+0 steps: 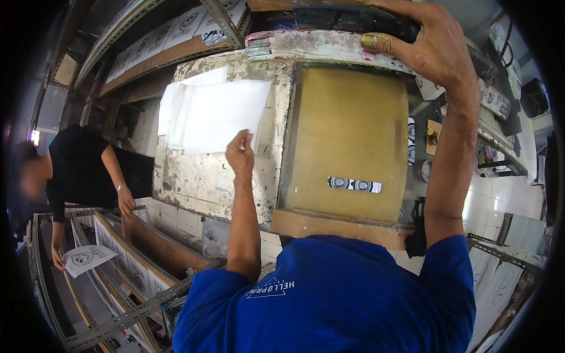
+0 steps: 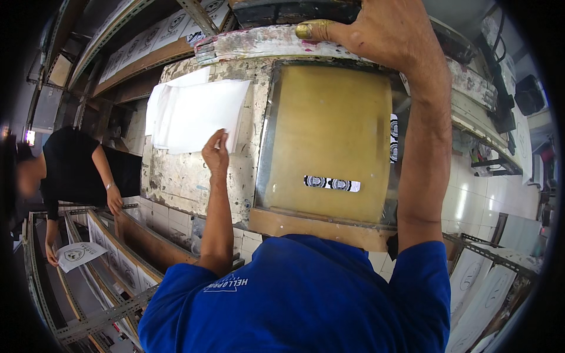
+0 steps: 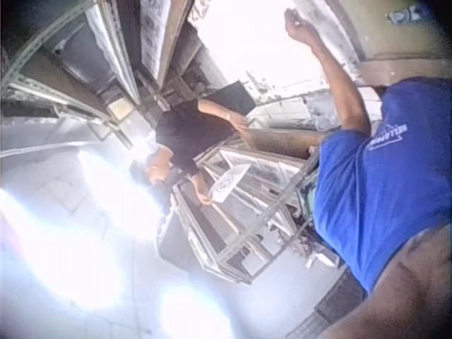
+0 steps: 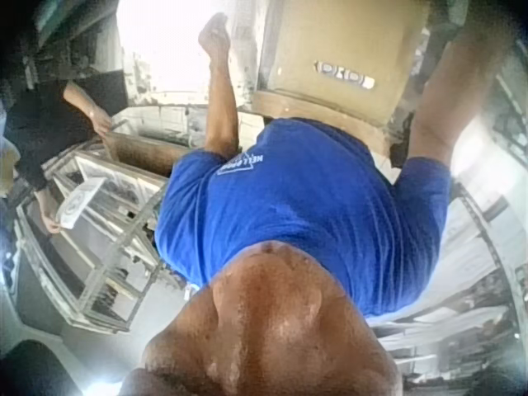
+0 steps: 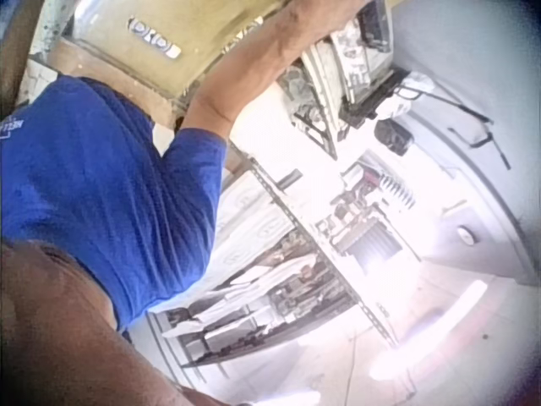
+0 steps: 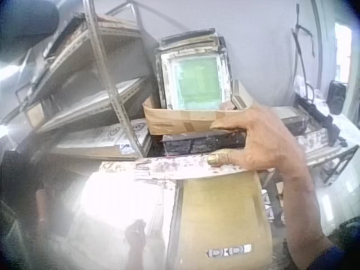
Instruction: The person performs screen printing by placing sheets of paper onto a board, lowering a mesh screen, and using a squeegee to spread ink across the surface. They lift the screen and set the printed paper aside before repeating the steps.
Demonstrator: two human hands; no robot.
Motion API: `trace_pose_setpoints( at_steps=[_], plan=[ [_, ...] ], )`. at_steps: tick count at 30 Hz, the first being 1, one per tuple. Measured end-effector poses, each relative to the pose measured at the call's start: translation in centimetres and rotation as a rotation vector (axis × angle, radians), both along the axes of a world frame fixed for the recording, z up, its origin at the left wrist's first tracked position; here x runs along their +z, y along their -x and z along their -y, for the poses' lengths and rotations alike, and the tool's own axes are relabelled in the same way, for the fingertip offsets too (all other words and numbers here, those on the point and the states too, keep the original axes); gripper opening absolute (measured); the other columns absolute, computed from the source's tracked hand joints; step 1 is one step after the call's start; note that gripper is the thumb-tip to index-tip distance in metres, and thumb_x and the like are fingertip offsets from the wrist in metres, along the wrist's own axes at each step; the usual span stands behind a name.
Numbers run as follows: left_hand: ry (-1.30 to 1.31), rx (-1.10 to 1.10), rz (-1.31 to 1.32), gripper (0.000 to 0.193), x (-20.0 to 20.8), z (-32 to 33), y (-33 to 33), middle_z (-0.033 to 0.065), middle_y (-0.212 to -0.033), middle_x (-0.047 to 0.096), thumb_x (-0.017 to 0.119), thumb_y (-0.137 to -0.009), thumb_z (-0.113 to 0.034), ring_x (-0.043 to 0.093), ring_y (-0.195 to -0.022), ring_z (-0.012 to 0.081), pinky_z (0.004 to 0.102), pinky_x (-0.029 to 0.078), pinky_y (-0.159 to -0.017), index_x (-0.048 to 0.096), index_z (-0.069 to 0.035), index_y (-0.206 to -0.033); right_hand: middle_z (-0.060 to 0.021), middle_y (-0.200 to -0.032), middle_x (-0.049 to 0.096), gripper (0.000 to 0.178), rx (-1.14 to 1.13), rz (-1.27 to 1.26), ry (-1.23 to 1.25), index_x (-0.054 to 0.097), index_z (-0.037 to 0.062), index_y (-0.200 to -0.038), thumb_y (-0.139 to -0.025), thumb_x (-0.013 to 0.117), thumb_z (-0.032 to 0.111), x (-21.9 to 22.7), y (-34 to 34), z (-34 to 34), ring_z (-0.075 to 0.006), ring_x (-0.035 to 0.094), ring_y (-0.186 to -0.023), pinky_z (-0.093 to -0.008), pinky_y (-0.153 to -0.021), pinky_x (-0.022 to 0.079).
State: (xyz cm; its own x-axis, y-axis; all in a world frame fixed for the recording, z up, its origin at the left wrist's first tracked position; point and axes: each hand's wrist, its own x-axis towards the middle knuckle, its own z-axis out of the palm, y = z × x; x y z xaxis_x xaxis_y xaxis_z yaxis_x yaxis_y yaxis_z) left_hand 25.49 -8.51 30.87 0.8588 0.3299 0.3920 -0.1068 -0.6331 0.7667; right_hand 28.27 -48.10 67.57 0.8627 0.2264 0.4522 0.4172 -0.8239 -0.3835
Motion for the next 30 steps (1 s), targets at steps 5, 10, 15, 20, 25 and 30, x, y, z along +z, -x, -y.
trace_pose_setpoints(
  at_steps=[5, 10, 15, 20, 25, 30],
  plan=[
    [-0.096, -0.622, -0.248, 0.038, 2.8, 7.5, 3.2, 0.0083, -0.129, 0.072, 0.078, -0.090, -0.033, 0.058, -0.133, 0.0311, 0.0522, 0.037, -0.114, 0.075, -0.010, -0.120, -0.0108, -0.092, 0.077, 0.046, -0.080, 0.270, 0.161, 0.078, 0.0065, -0.106, -0.070, 0.087, 0.034, -0.6, 1.4, -1.2, -0.0241, 0.070, -0.078, -0.0352, -0.078, 0.055],
    [-0.530, -0.533, -0.443, 0.053, 0.6, 11.1, 4.7, 0.0116, -0.158, 0.047, 0.066, -0.096, -0.046, 0.033, -0.150, 0.0419, 0.0667, 0.017, -0.121, 0.064, -0.016, -0.139, -0.0140, -0.095, 0.077, 0.052, 0.038, -0.032, -0.067, 0.077, 0.0037, -0.109, -0.070, 0.087, 0.036, -0.3, -0.2, 0.3, -0.0266, 0.070, -0.084, -0.0379, -0.083, 0.054],
    [-0.636, -0.651, -0.341, 0.064, -2.7, 15.3, 2.4, 0.0118, -0.165, 0.035, 0.065, -0.095, -0.048, 0.024, -0.153, 0.0441, 0.0699, 0.014, -0.120, 0.053, -0.020, -0.150, -0.0159, -0.096, 0.077, 0.059, 0.003, 0.157, 0.067, 0.077, 0.0029, -0.112, -0.069, 0.084, 0.042, -1.0, -0.5, 0.8, -0.0311, 0.070, -0.086, -0.0404, -0.086, 0.053],
    [-0.615, -0.803, -0.298, 0.066, -2.8, 21.7, -0.5, 0.0100, -0.167, 0.031, 0.066, -0.094, -0.049, 0.021, -0.155, 0.0418, 0.0672, 0.011, -0.123, 0.051, -0.021, -0.152, -0.0156, -0.093, 0.077, 0.057, -0.002, 0.146, 0.090, 0.078, 0.0037, -0.111, -0.069, 0.082, 0.043, -0.1, 0.9, 0.0, -0.0317, 0.070, -0.087, -0.0404, -0.085, 0.053],
    [-0.612, -0.903, -0.271, 0.065, -2.8, 26.5, -0.4, 0.0092, -0.167, 0.030, 0.065, -0.095, -0.048, 0.018, -0.155, 0.0408, 0.0654, 0.007, -0.124, 0.050, -0.021, -0.152, -0.0172, -0.087, 0.077, 0.057, 0.000, 0.029, 0.034, 0.077, 0.0055, -0.114, -0.069, 0.081, 0.041, -0.2, -0.5, 0.7, -0.0292, 0.071, -0.080, -0.0381, -0.080, 0.055],
    [-0.596, -0.908, -0.226, 0.065, -3.4, 27.6, 0.9, 0.0097, -0.166, 0.031, 0.064, -0.095, -0.049, 0.018, -0.155, 0.0408, 0.0666, 0.007, -0.123, 0.051, -0.021, -0.151, -0.0190, -0.084, 0.077, 0.058, 0.045, 0.016, -0.003, 0.077, 0.0070, -0.116, -0.069, 0.081, 0.040, -0.5, -1.1, 1.0, -0.0283, 0.070, -0.071, -0.0371, -0.074, 0.055]
  ],
)
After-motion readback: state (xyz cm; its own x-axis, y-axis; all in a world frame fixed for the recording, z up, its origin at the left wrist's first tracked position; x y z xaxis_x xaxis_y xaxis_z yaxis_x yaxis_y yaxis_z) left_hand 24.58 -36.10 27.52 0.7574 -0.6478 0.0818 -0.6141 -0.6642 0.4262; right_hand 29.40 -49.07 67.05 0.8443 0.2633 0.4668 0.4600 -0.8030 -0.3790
